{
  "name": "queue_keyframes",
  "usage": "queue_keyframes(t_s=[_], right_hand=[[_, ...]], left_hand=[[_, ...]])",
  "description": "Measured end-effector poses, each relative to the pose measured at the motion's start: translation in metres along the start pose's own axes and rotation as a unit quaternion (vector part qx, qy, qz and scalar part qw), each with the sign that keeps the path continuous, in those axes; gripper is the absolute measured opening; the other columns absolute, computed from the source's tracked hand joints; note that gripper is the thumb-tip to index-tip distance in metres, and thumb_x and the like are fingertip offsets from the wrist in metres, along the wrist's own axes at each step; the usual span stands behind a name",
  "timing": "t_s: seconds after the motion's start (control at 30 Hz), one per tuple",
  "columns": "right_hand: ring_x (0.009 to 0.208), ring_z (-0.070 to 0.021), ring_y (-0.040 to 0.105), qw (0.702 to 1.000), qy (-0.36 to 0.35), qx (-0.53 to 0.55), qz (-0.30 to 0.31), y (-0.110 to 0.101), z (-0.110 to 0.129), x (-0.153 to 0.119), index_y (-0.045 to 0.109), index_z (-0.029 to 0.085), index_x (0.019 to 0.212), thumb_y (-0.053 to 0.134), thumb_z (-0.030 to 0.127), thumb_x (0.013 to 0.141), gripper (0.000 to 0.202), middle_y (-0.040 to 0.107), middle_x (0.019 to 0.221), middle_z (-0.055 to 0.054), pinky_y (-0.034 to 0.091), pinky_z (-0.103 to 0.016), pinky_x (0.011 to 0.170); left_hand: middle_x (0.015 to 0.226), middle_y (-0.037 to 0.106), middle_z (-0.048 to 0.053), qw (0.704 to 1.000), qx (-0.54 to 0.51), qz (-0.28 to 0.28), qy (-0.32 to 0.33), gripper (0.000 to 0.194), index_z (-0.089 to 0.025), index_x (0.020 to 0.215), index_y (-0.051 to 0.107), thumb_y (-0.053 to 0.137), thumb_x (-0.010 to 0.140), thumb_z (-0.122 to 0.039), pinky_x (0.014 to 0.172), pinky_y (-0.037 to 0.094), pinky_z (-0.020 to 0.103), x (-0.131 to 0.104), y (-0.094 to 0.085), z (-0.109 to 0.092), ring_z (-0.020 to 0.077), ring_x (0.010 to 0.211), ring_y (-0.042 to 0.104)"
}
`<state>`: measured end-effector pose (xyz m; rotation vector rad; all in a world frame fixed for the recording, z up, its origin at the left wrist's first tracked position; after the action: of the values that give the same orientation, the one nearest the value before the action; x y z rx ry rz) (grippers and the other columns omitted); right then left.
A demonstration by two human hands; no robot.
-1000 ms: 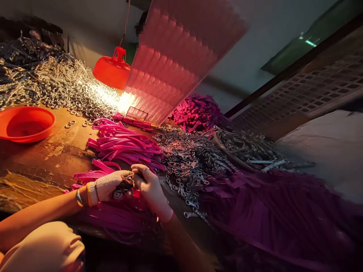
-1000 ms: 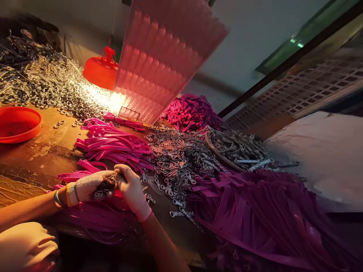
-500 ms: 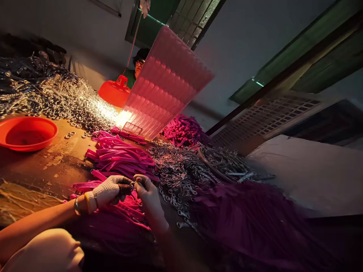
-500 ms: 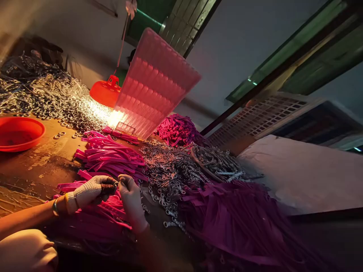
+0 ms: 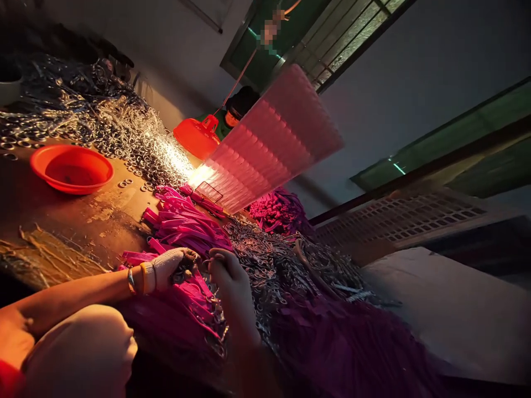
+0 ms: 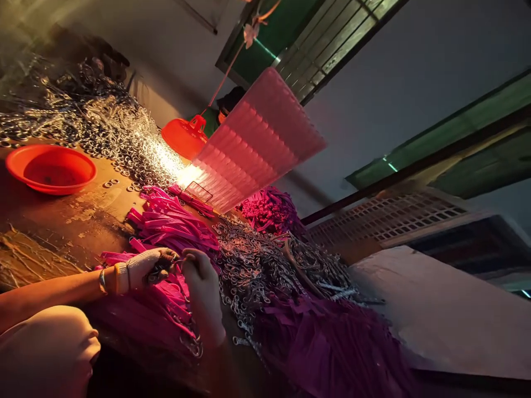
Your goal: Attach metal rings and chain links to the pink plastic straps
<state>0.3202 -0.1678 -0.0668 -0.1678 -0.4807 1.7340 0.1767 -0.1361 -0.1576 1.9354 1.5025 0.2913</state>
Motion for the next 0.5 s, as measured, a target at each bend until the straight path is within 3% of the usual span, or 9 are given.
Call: queue_keyframes(t_s=[0.07,0.17,0.27,0.33,0.4,0.5], right_hand=[[0.055,-0.0109,0.046,0.996,0.072,0.048,-0.004,-0.005,-0.007,0.017,0.068,0.021,0.097,0.064,0.035,0.081,0.022,0.058,0.066,0.005,0.04,-0.024,0.053],[0.052,-0.0088,0.042,0.989,0.105,0.101,0.027,-0.006,-0.025,0.033,0.066,0.018,0.097,0.067,0.036,0.079,0.025,0.052,0.061,0.007,0.035,-0.022,0.051],[0.053,-0.008,0.043,0.975,0.127,0.17,0.064,-0.002,-0.045,0.034,0.064,0.017,0.1,0.067,0.036,0.079,0.028,0.052,0.063,0.006,0.033,-0.02,0.05],[0.052,-0.0078,0.042,0.962,0.147,0.214,0.085,0.003,-0.055,0.032,0.062,0.017,0.099,0.067,0.038,0.078,0.03,0.051,0.065,0.005,0.034,-0.021,0.049],[0.051,-0.0079,0.041,0.953,0.16,0.236,0.103,0.007,-0.064,0.031,0.061,0.017,0.094,0.069,0.043,0.076,0.033,0.05,0.068,0.004,0.037,-0.022,0.049],[0.05,-0.0087,0.04,0.949,0.164,0.245,0.114,0.014,-0.073,0.03,0.061,0.018,0.091,0.071,0.049,0.074,0.037,0.049,0.067,0.004,0.038,-0.023,0.046]], left_hand=[[0.071,0.065,0.004,0.999,-0.026,0.02,-0.033,0.017,-0.014,0.086,0.065,0.056,0.076,-0.025,0.043,0.036,0.019,-0.005,0.0,-0.006,0.009,0.048,0.051],[0.08,0.069,0.009,0.997,-0.044,0.032,-0.056,0.026,-0.013,0.089,0.066,0.057,0.079,-0.034,0.041,0.035,0.021,-0.006,-0.001,-0.011,0.012,0.051,0.057],[0.071,0.066,0.004,1.0,-0.023,0.011,-0.018,0.027,-0.014,0.091,0.067,0.066,0.08,-0.038,0.041,0.033,0.02,-0.007,-0.001,-0.011,0.01,0.048,0.053],[0.064,0.062,0.0,0.998,0.055,-0.002,0.023,0.027,-0.015,0.1,0.068,0.069,0.081,-0.034,0.042,0.032,0.019,-0.009,0.0,-0.009,0.0082,0.045,0.047],[0.064,0.063,0.001,0.973,0.206,-0.009,0.109,0.026,-0.016,0.106,0.07,0.065,0.085,-0.03,0.045,0.035,0.021,-0.011,0.002,-0.01,0.0094,0.047,0.047],[0.081,0.07,0.006,0.891,0.385,-0.007,0.241,0.017,-0.016,0.095,0.074,0.062,0.084,-0.022,0.068,0.047,0.027,-0.012,0.005,-0.015,0.0155,0.071,0.06]])
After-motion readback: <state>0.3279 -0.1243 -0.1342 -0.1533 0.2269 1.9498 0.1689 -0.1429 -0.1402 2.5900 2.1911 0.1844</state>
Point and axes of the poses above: each hand's wrist, its own x-axis towards the middle knuckle, its own y-axis out of the palm, z = x × y, the point moved 2 cm from there along x, towards the middle knuckle
